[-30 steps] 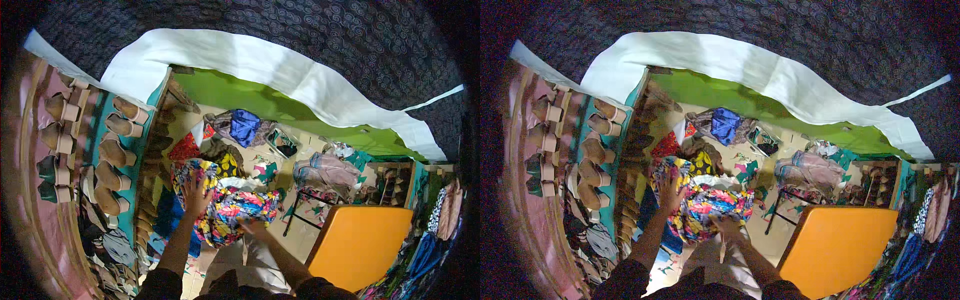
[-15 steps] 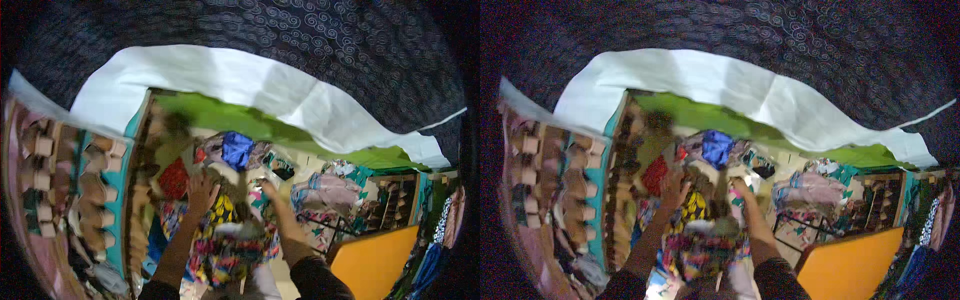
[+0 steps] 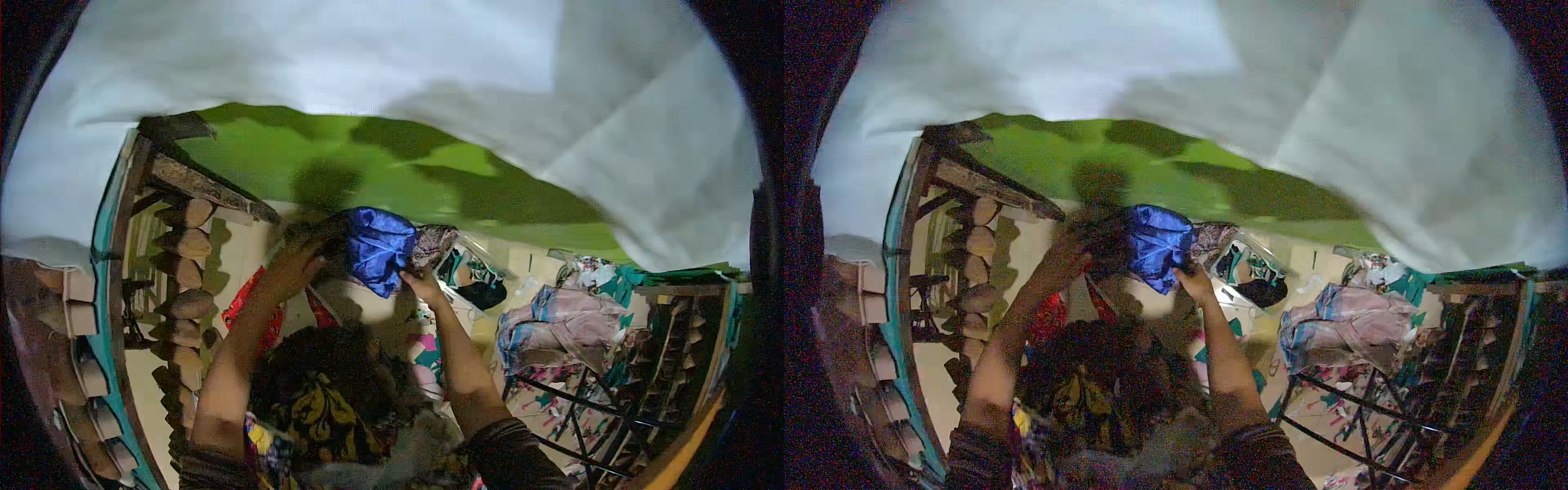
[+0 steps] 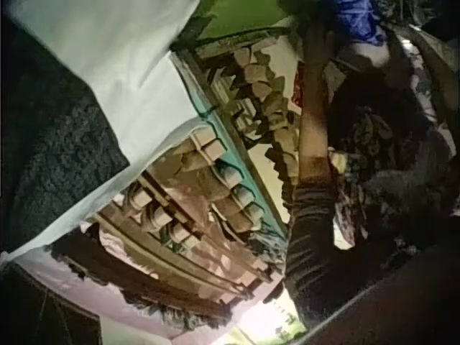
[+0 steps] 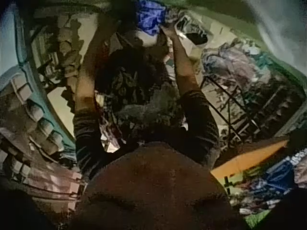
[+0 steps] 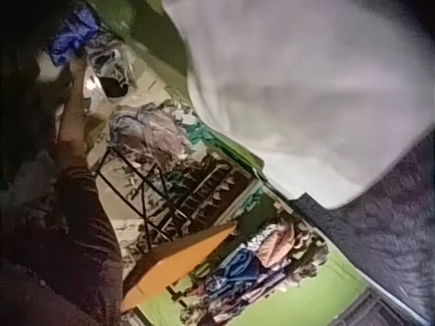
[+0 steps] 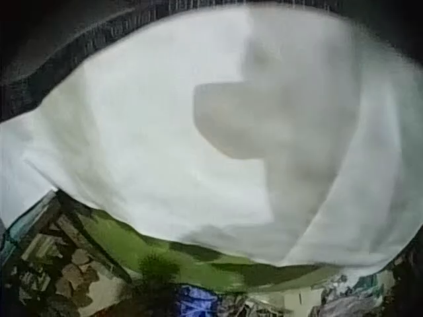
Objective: Folding pieces of fabric on a table and placing them on a storage shelf.
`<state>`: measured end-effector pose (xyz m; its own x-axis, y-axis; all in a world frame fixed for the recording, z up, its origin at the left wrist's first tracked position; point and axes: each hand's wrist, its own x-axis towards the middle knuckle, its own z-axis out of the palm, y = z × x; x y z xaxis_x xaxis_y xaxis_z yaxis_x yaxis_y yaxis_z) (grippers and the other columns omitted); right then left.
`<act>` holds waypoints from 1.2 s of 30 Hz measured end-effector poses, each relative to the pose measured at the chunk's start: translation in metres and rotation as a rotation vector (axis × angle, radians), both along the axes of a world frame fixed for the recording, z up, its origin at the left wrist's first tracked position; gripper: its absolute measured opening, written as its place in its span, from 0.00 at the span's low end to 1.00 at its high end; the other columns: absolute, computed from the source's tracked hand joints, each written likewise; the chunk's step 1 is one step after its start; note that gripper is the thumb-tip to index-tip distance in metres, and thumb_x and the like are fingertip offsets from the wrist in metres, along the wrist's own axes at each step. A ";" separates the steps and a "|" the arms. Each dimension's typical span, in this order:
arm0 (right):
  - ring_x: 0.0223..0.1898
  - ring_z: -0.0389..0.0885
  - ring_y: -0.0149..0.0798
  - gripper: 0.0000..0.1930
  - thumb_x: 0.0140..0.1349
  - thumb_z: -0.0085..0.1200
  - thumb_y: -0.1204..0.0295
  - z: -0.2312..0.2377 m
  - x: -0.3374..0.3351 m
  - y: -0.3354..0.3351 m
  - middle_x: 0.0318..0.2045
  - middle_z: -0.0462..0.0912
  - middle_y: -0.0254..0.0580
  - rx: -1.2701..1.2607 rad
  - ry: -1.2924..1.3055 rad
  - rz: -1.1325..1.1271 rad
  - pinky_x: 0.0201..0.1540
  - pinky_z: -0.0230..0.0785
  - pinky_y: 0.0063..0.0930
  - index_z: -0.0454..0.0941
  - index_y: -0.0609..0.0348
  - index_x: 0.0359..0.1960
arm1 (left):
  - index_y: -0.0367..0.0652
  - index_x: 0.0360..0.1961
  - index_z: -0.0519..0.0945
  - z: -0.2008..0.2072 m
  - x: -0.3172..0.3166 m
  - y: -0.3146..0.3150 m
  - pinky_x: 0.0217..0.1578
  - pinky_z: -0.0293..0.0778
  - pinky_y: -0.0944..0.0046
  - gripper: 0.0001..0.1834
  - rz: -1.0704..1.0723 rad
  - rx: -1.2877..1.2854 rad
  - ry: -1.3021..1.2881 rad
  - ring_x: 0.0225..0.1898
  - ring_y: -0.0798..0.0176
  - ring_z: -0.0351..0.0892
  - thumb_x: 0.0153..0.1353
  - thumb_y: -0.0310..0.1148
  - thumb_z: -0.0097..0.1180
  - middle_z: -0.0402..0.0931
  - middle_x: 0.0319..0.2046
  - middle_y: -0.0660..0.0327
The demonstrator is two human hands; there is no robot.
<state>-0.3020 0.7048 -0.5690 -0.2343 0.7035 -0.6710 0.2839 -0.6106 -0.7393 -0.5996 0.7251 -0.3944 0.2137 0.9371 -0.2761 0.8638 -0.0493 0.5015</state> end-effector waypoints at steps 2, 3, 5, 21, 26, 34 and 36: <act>0.62 0.59 0.54 0.61 0.39 0.55 0.32 -0.013 -0.030 -0.007 0.60 0.58 0.66 0.100 -0.199 -0.136 0.63 0.51 0.37 0.48 0.71 0.63 | 0.39 0.51 0.71 -0.041 -0.012 -0.012 0.53 0.62 0.48 0.21 -0.166 0.207 0.163 0.51 0.43 0.68 0.62 0.42 0.44 0.70 0.49 0.47; 0.62 0.59 0.54 0.61 0.39 0.55 0.32 -0.032 -0.022 -0.010 0.60 0.58 0.66 0.093 -0.226 -0.148 0.63 0.51 0.37 0.48 0.71 0.63 | 0.39 0.51 0.71 -0.057 0.003 -0.010 0.53 0.62 0.48 0.21 -0.178 0.202 0.136 0.51 0.43 0.68 0.62 0.42 0.44 0.70 0.49 0.47; 0.63 0.54 0.55 0.59 0.38 0.60 0.36 -0.078 -0.001 -0.020 0.61 0.55 0.66 -0.025 -0.508 -0.209 0.64 0.49 0.38 0.49 0.68 0.63 | 0.40 0.51 0.71 -0.082 0.043 -0.008 0.52 0.63 0.47 0.21 -0.176 0.173 -0.005 0.51 0.43 0.68 0.62 0.42 0.45 0.70 0.48 0.47; 0.49 0.74 0.48 0.38 0.42 0.63 0.56 -0.143 -0.057 -0.014 0.46 0.75 0.59 0.267 -0.402 -0.262 0.51 0.65 0.39 0.65 0.61 0.55 | 0.34 0.47 0.72 -0.085 0.044 -0.022 0.52 0.65 0.52 0.21 0.206 -0.107 -0.325 0.50 0.43 0.69 0.62 0.41 0.46 0.71 0.46 0.43; 0.37 0.77 0.38 0.17 0.42 0.57 0.74 -0.062 -0.067 -0.011 0.33 0.80 0.44 0.135 0.029 -0.459 0.43 0.68 0.33 0.76 0.64 0.38 | 0.36 0.52 0.69 -0.089 0.041 -0.020 0.52 0.64 0.48 0.25 0.125 -0.141 -0.275 0.50 0.39 0.68 0.57 0.39 0.52 0.69 0.48 0.42; 0.41 0.73 0.32 0.20 0.49 0.54 0.79 0.103 -0.061 -0.049 0.40 0.77 0.35 0.127 0.318 -0.252 0.48 0.65 0.27 0.72 0.60 0.47 | 0.40 0.62 0.55 -0.072 -0.016 -0.033 0.54 0.63 0.46 0.37 -0.116 -0.049 0.119 0.56 0.39 0.62 0.53 0.40 0.54 0.60 0.56 0.40; 0.42 0.73 0.34 0.21 0.50 0.55 0.79 0.143 -0.059 -0.054 0.40 0.77 0.34 0.189 0.384 -0.221 0.50 0.64 0.30 0.70 0.61 0.48 | 0.41 0.63 0.55 -0.033 -0.011 -0.030 0.56 0.62 0.46 0.36 -0.046 -0.082 0.018 0.58 0.40 0.60 0.55 0.40 0.52 0.59 0.57 0.40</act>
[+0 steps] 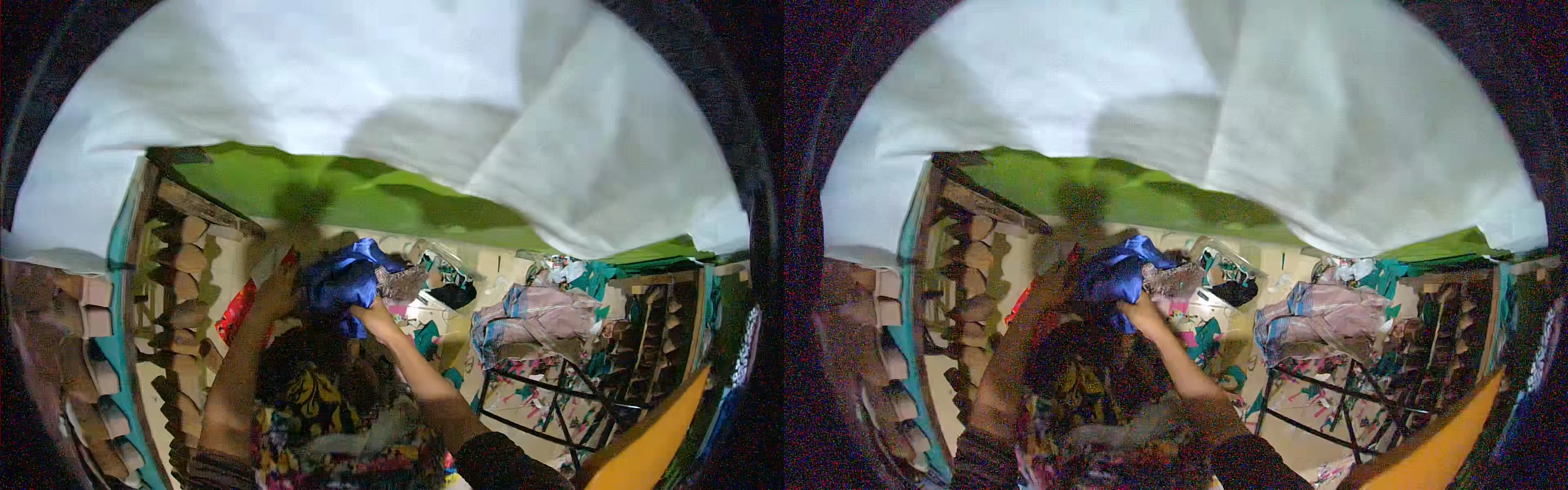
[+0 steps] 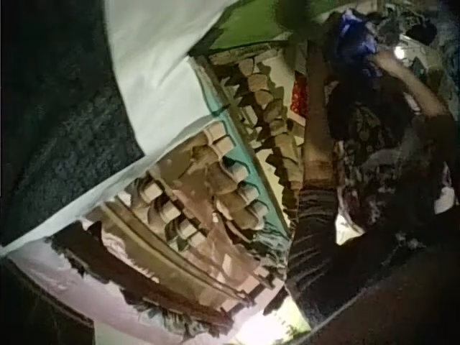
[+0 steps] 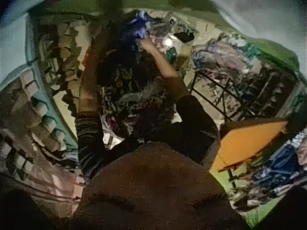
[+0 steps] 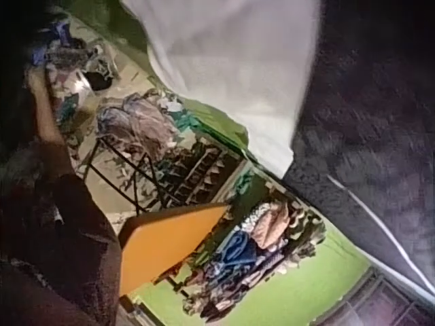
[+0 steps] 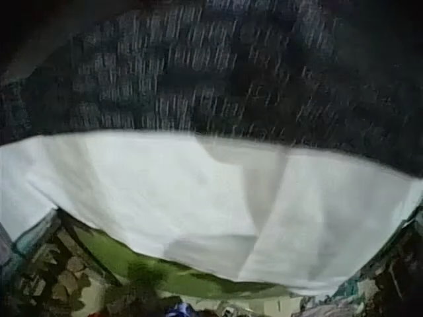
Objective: Folding pieces of fabric on a table and placing them on a storage shelf.
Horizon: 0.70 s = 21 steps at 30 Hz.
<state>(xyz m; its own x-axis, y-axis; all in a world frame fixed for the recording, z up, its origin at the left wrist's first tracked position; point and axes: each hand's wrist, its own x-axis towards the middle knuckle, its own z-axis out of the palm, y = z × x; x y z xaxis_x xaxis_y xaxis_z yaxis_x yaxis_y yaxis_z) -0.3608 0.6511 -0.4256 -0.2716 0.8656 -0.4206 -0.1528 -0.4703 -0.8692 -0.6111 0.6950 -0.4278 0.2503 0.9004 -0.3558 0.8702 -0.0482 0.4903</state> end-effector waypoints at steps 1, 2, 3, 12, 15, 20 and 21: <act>0.42 0.73 0.34 0.21 0.50 0.55 0.79 0.024 -0.002 -0.001 0.40 0.77 0.34 0.010 0.006 -0.003 0.50 0.64 0.30 0.70 0.61 0.48 | 0.41 0.63 0.56 0.021 0.000 -0.001 0.57 0.61 0.47 0.34 0.061 -0.163 0.159 0.60 0.41 0.58 0.57 0.40 0.50 0.58 0.58 0.40; 0.41 0.72 0.32 0.19 0.50 0.55 0.79 0.049 -0.004 -0.005 0.39 0.77 0.34 0.004 -0.038 0.073 0.48 0.65 0.28 0.71 0.60 0.47 | 0.41 0.62 0.56 0.042 -0.001 -0.004 0.58 0.60 0.47 0.32 0.127 -0.327 0.318 0.62 0.42 0.56 0.60 0.41 0.48 0.57 0.59 0.41; 0.39 0.72 0.30 0.18 0.51 0.54 0.79 0.079 -0.004 -0.008 0.37 0.77 0.33 -0.003 -0.091 0.142 0.46 0.65 0.26 0.72 0.59 0.46 | 0.41 0.62 0.56 0.067 0.000 -0.012 0.58 0.60 0.47 0.32 0.121 -0.317 0.317 0.62 0.42 0.56 0.60 0.41 0.48 0.57 0.59 0.41; 0.36 0.73 0.30 0.13 0.55 0.54 0.78 0.230 -0.049 -0.039 0.34 0.78 0.35 0.551 -0.030 0.003 0.43 0.67 0.27 0.72 0.62 0.43 | 0.39 0.64 0.54 0.147 -0.071 -0.127 0.57 0.61 0.48 0.33 0.219 0.306 0.169 0.65 0.48 0.50 0.63 0.45 0.47 0.52 0.63 0.45; 0.35 0.74 0.29 0.13 0.54 0.54 0.79 0.310 -0.057 -0.054 0.33 0.79 0.35 0.581 0.082 0.001 0.42 0.68 0.27 0.72 0.63 0.43 | 0.38 0.64 0.52 0.160 -0.099 -0.181 0.58 0.59 0.51 0.36 0.548 0.085 -0.781 0.65 0.49 0.50 0.63 0.49 0.45 0.51 0.64 0.48; 0.40 0.71 0.28 0.20 0.51 0.53 0.79 0.424 -0.061 -0.109 0.39 0.77 0.36 0.386 0.113 0.354 0.47 0.65 0.23 0.68 0.65 0.48 | 0.37 0.65 0.50 0.219 -0.126 -0.233 0.60 0.56 0.54 0.39 0.749 -0.148 -1.363 0.66 0.50 0.49 0.63 0.52 0.44 0.49 0.65 0.50; 0.40 0.71 0.28 0.20 0.50 0.53 0.79 0.438 -0.063 -0.125 0.40 0.76 0.35 0.390 0.240 0.336 0.47 0.64 0.24 0.68 0.65 0.48 | 0.36 0.65 0.50 0.232 -0.119 -0.237 0.60 0.56 0.54 0.39 0.753 -0.182 -1.338 0.66 0.50 0.48 0.63 0.53 0.44 0.49 0.65 0.50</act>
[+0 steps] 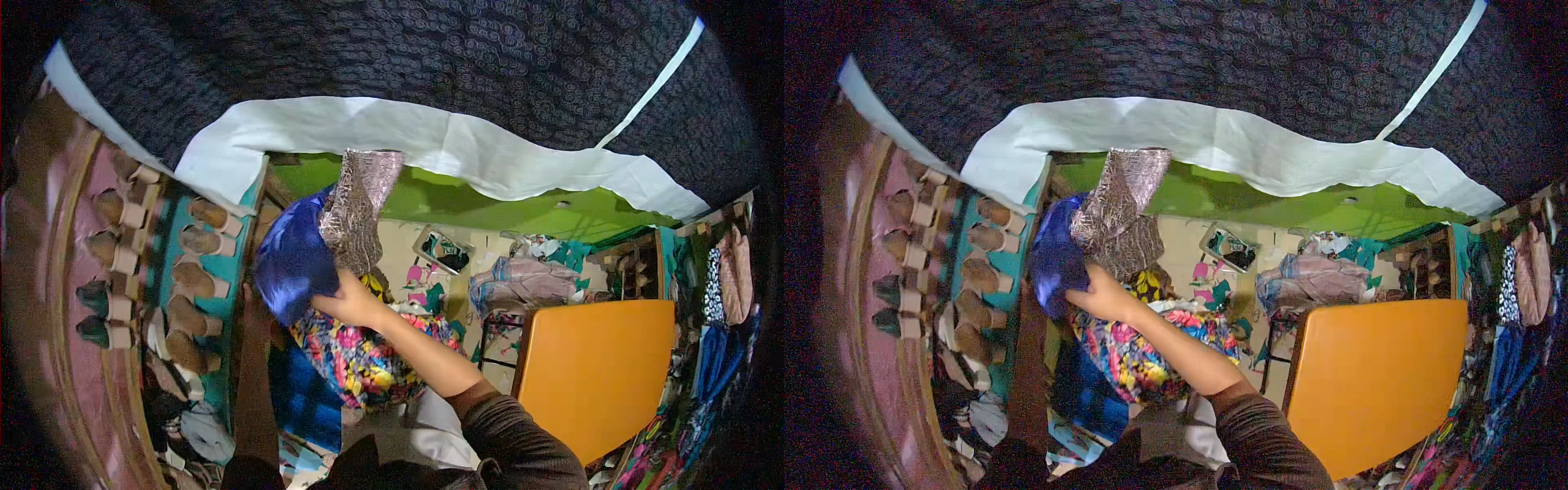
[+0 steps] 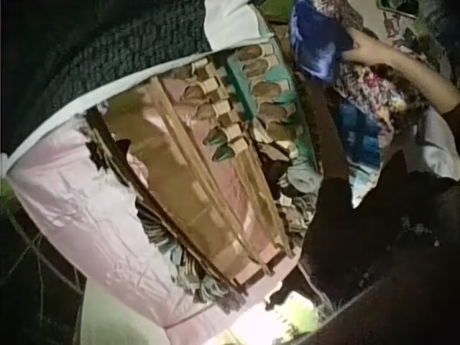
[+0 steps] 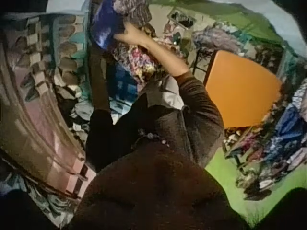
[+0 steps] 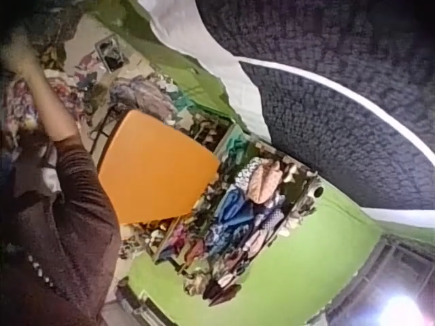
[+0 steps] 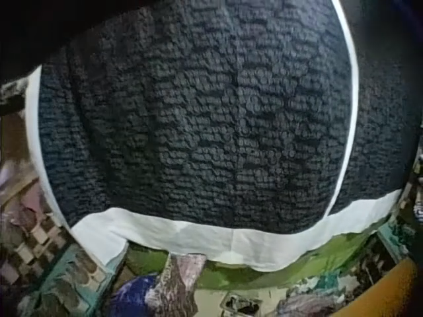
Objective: Folding pieces of fabric on a table and placing them on a storage shelf.
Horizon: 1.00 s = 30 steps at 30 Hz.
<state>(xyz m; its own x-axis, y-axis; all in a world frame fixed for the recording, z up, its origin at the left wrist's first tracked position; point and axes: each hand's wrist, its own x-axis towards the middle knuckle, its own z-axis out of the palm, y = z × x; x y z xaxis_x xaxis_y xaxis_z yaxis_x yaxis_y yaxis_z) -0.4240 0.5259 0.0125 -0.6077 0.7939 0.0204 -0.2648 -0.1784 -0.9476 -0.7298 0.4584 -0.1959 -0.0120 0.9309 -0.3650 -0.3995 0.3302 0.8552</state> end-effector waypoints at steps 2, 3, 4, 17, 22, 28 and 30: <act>0.44 0.70 0.30 0.22 0.51 0.54 0.79 0.026 0.005 -0.030 0.43 0.74 0.35 -0.026 0.167 0.077 0.49 0.64 0.27 0.67 0.65 0.50 | 0.36 0.65 0.49 0.026 -0.010 -0.030 0.61 0.54 0.55 0.40 -0.009 -0.062 0.037 0.66 0.50 0.48 0.63 0.53 0.44 0.49 0.65 0.50; 0.44 0.70 0.30 0.25 0.51 0.55 0.79 0.034 0.017 -0.045 0.44 0.73 0.34 0.027 0.130 0.073 0.50 0.64 0.27 0.65 0.63 0.52 | 0.36 0.65 0.49 0.040 -0.007 -0.033 0.61 0.54 0.55 0.40 -0.020 -0.089 0.047 0.66 0.50 0.47 0.62 0.53 0.44 0.48 0.65 0.50; 0.44 0.70 0.30 0.26 0.50 0.56 0.78 0.039 0.033 -0.057 0.44 0.73 0.34 -0.013 -0.032 0.107 0.50 0.64 0.28 0.65 0.62 0.54 | 0.36 0.65 0.48 0.050 -0.002 -0.042 0.61 0.53 0.55 0.40 -0.031 -0.121 0.055 0.66 0.50 0.47 0.62 0.53 0.44 0.48 0.65 0.50; 0.45 0.74 0.43 0.27 0.46 0.40 0.75 -0.141 0.134 -0.187 0.42 0.77 0.56 -0.417 -0.883 -0.045 0.50 0.65 0.33 0.66 0.71 0.51 | 0.31 0.60 0.57 0.054 0.188 -0.176 0.60 0.55 0.54 0.45 -0.405 -0.143 1.309 0.63 0.48 0.55 0.53 0.57 0.53 0.55 0.59 0.38; 0.40 0.75 0.39 0.21 0.47 0.43 0.71 -0.161 0.167 -0.189 0.36 0.79 0.59 -0.234 -1.089 -0.014 0.43 0.66 0.34 0.73 0.75 0.41 | 0.32 0.30 0.73 0.059 0.209 -0.181 0.34 0.71 0.46 0.23 -0.164 -0.286 1.284 0.32 0.37 0.76 0.54 0.47 0.54 0.75 0.28 0.39; 0.37 0.75 0.39 0.24 0.49 0.44 0.69 -0.118 0.204 -0.195 0.36 0.79 0.55 -0.288 -1.251 0.098 0.40 0.68 0.30 0.72 0.74 0.46 | 0.36 0.41 0.72 0.064 0.247 -0.214 0.43 0.68 0.46 0.22 -0.213 -0.202 1.013 0.42 0.38 0.74 0.58 0.47 0.48 0.75 0.38 0.41; 0.37 0.75 0.40 0.26 0.49 0.44 0.70 -0.144 0.216 -0.202 0.37 0.78 0.56 -0.158 -0.967 -0.192 0.42 0.68 0.32 0.69 0.70 0.51 | 0.34 0.42 0.71 0.067 0.257 -0.211 0.43 0.68 0.46 0.23 -0.309 -0.257 1.027 0.42 0.37 0.73 0.62 0.47 0.43 0.74 0.39 0.38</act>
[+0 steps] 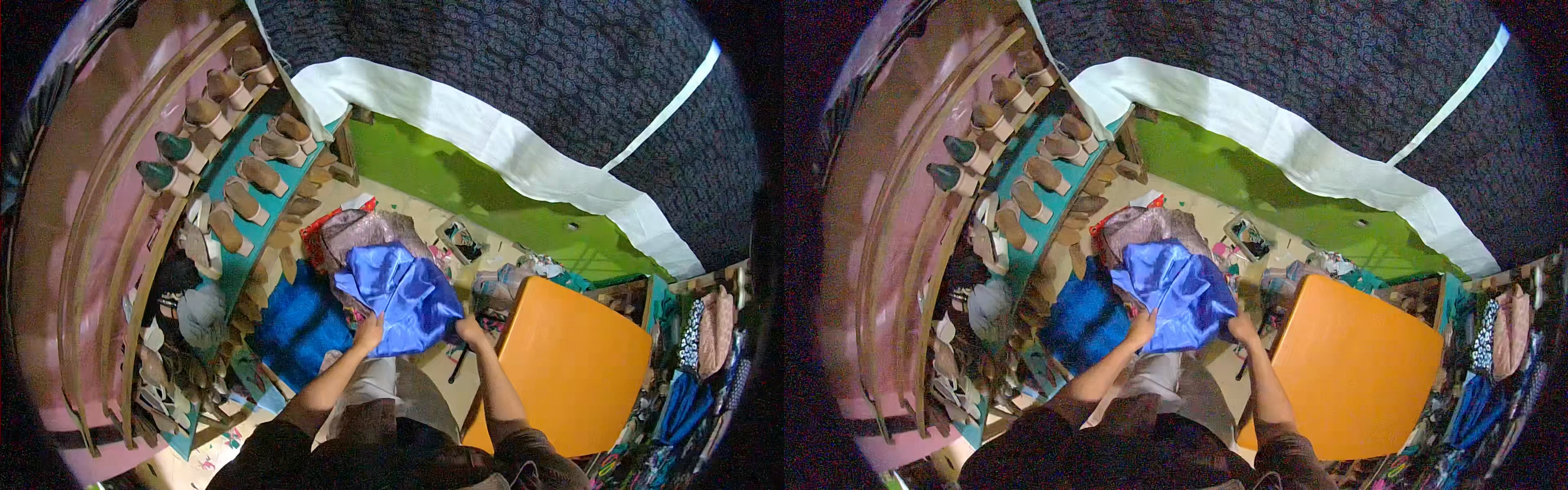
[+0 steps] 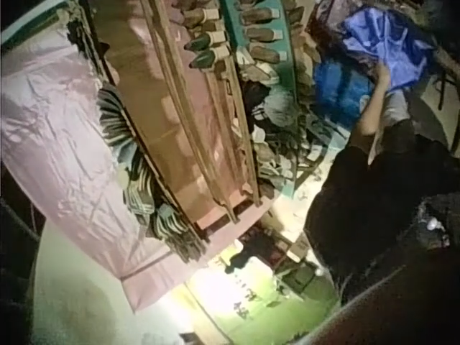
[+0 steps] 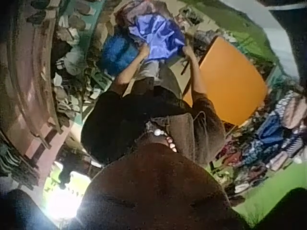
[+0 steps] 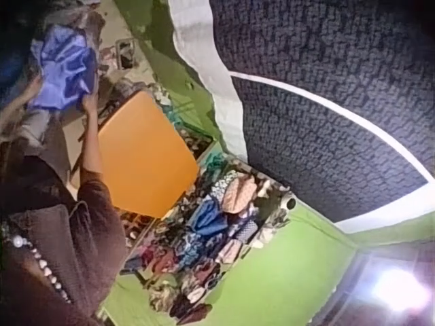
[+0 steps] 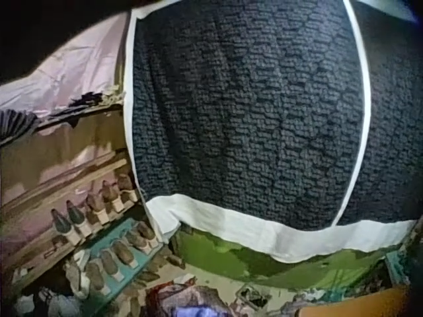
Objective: Folding pieces of fabric on a table and placing them on a storage shelf.
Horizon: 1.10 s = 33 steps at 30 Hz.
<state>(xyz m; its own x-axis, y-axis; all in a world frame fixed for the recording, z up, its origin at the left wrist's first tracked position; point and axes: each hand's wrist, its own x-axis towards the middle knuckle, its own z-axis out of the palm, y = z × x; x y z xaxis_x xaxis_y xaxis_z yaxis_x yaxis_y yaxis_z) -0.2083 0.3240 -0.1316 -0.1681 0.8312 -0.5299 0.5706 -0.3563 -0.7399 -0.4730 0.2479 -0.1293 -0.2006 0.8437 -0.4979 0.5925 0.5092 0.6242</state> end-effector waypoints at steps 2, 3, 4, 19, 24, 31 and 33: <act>0.46 0.71 0.48 0.27 0.49 0.42 0.70 0.014 -0.014 -0.006 0.45 0.75 0.56 0.094 -0.094 0.078 0.50 0.63 0.34 0.67 0.65 0.54 | 0.32 0.41 0.71 0.019 0.004 -0.001 0.41 0.68 0.44 0.24 0.186 0.017 0.057 0.41 0.35 0.73 0.64 0.46 0.38 0.74 0.36 0.36; 0.54 0.67 0.56 0.29 0.49 0.41 0.70 0.029 -0.029 -0.003 0.52 0.71 0.57 0.198 -0.173 0.163 0.57 0.58 0.37 0.64 0.60 0.57 | 0.30 0.39 0.70 0.020 -0.002 -0.005 0.39 0.67 0.44 0.24 0.235 0.188 0.111 0.39 0.34 0.72 0.65 0.45 0.38 0.73 0.34 0.34; 0.54 0.67 0.56 0.29 0.49 0.41 0.70 0.044 -0.028 0.003 0.52 0.71 0.57 0.199 -0.176 0.163 0.57 0.58 0.37 0.64 0.60 0.57 | 0.30 0.38 0.70 0.038 -0.002 -0.002 0.38 0.66 0.43 0.23 0.261 0.304 0.094 0.38 0.33 0.72 0.65 0.44 0.38 0.73 0.32 0.34; 0.45 0.75 0.49 0.31 0.42 0.52 0.74 0.028 -0.066 0.063 0.43 0.75 0.56 0.338 -0.063 -0.061 0.50 0.65 0.35 0.65 0.66 0.54 | 0.32 0.55 0.64 0.038 -0.074 0.033 0.49 0.66 0.57 0.28 0.552 -0.002 -0.223 0.50 0.48 0.72 0.56 0.37 0.50 0.72 0.48 0.43; 0.50 0.71 0.61 0.31 0.47 0.52 0.66 0.042 -0.105 0.014 0.48 0.71 0.64 0.354 -0.285 0.072 0.52 0.65 0.44 0.63 0.62 0.56 | 0.35 0.52 0.66 0.008 -0.067 -0.016 0.44 0.69 0.50 0.26 0.440 0.087 0.137 0.45 0.41 0.74 0.50 0.34 0.49 0.73 0.43 0.40; 0.51 0.70 0.58 0.22 0.54 0.50 0.67 0.080 -0.069 -0.052 0.49 0.71 0.58 0.468 -0.121 0.471 0.54 0.62 0.41 0.70 0.58 0.52 | 0.42 0.48 0.67 0.058 0.004 -0.046 0.44 0.70 0.51 0.24 0.380 0.018 0.260 0.45 0.45 0.73 0.49 0.36 0.53 0.71 0.45 0.46; 0.49 0.70 0.59 0.20 0.55 0.49 0.65 0.089 -0.052 -0.076 0.46 0.72 0.59 0.438 -0.120 0.480 0.52 0.63 0.43 0.71 0.57 0.49 | 0.44 0.46 0.67 0.067 0.027 -0.062 0.42 0.70 0.50 0.22 0.390 0.105 0.430 0.46 0.46 0.71 0.49 0.37 0.54 0.69 0.44 0.52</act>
